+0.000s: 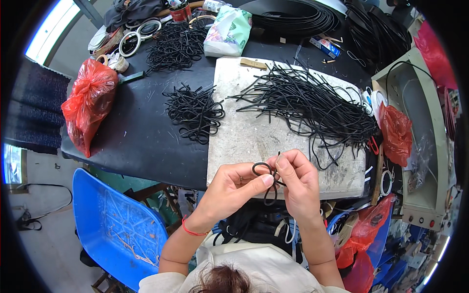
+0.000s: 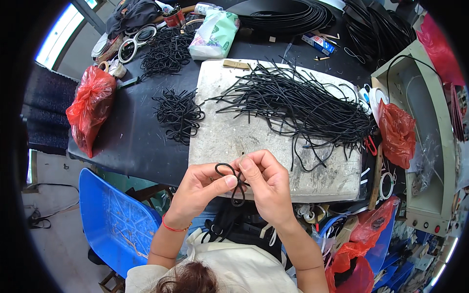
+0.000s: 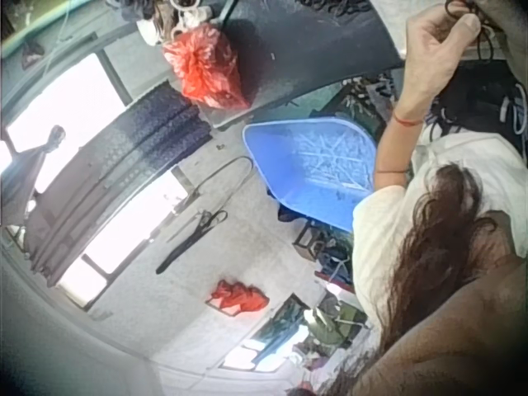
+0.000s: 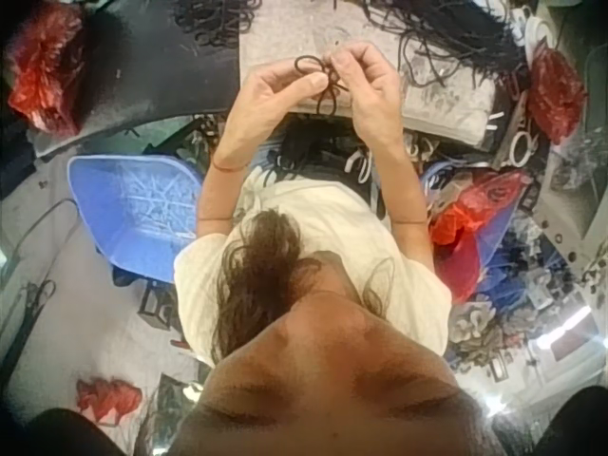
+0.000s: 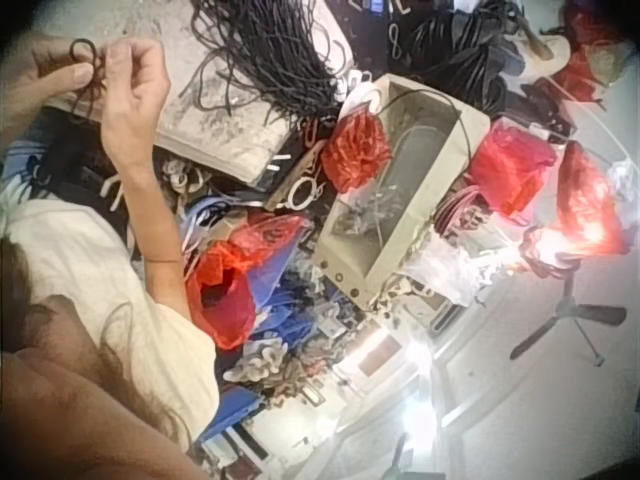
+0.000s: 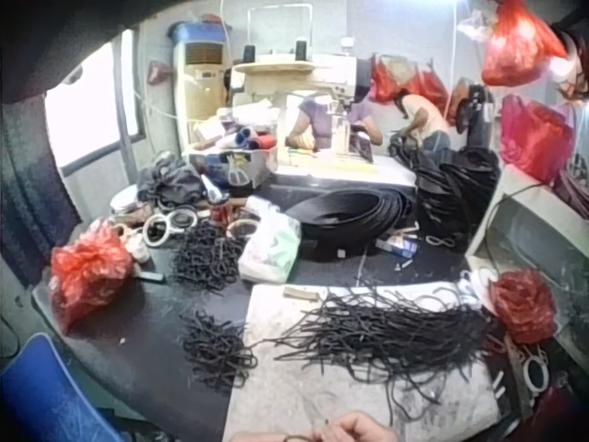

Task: The person sits at a cluttered workbench and repeatedly picks up short black cords. They fold each cord in half and tie a simple knot by hand, then place the finished item into a pile on the table. The process is repetitive and involves handling the cords one at a time.

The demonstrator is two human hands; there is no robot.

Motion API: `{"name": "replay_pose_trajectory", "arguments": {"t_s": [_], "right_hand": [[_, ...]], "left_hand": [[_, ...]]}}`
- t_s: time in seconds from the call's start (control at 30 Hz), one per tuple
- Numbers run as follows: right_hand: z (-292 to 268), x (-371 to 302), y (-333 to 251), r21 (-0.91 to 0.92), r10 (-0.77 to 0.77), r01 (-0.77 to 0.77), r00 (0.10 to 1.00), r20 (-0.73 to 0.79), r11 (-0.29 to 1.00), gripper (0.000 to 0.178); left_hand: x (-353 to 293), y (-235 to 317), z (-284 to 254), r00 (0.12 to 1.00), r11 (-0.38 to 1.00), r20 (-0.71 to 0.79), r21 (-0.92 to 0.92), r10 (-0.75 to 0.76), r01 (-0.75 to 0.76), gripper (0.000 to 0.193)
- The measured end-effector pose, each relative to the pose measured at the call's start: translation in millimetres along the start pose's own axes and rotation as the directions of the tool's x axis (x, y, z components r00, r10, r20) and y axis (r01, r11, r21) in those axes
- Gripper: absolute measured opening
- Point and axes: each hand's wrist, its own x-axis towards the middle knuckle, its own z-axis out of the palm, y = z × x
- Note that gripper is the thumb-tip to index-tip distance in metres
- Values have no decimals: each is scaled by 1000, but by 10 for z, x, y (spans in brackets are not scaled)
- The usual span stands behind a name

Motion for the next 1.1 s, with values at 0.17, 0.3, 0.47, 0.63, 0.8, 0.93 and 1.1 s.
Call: {"name": "replay_pose_trajectory", "arguments": {"t_s": [0.17, 0.3, 0.47, 0.63, 0.8, 0.93, 1.1], "right_hand": [[14, 25, -27, 23, 33, -33, 999, -18, 999, 15], [98, 60, -24, -147, -136, 110, 974, -183, 983, 17], [-56, -54, -25, -270, 24, -53, 994, -108, 961, 13], [-98, 18, 22, -435, -199, 181, 980, 5, 882, 11], [-115, -7, -12, -558, -185, 203, 979, 89, 805, 13], [-14, 2, 73, -652, -281, 185, 959, -46, 735, 15], [-96, 0, 102, -393, -141, 102, 987, -73, 914, 19]], "left_hand": [[-11, -36, -9, 1000, 1000, -7, -4, 14, -14, 14], [56, -164, -21, 982, 978, -133, -144, 132, -151, 15], [87, -159, 53, 966, 951, -221, -244, 135, -188, 18], [-6, -120, 28, 988, 997, -138, -24, 71, -75, 18], [-19, -143, -4, 992, 984, -111, 175, 59, -39, 19], [-19, -246, 147, 799, 311, 45, 907, 600, -285, 16], [10, -148, 68, 985, 962, -168, 273, 32, 15, 16]]}}
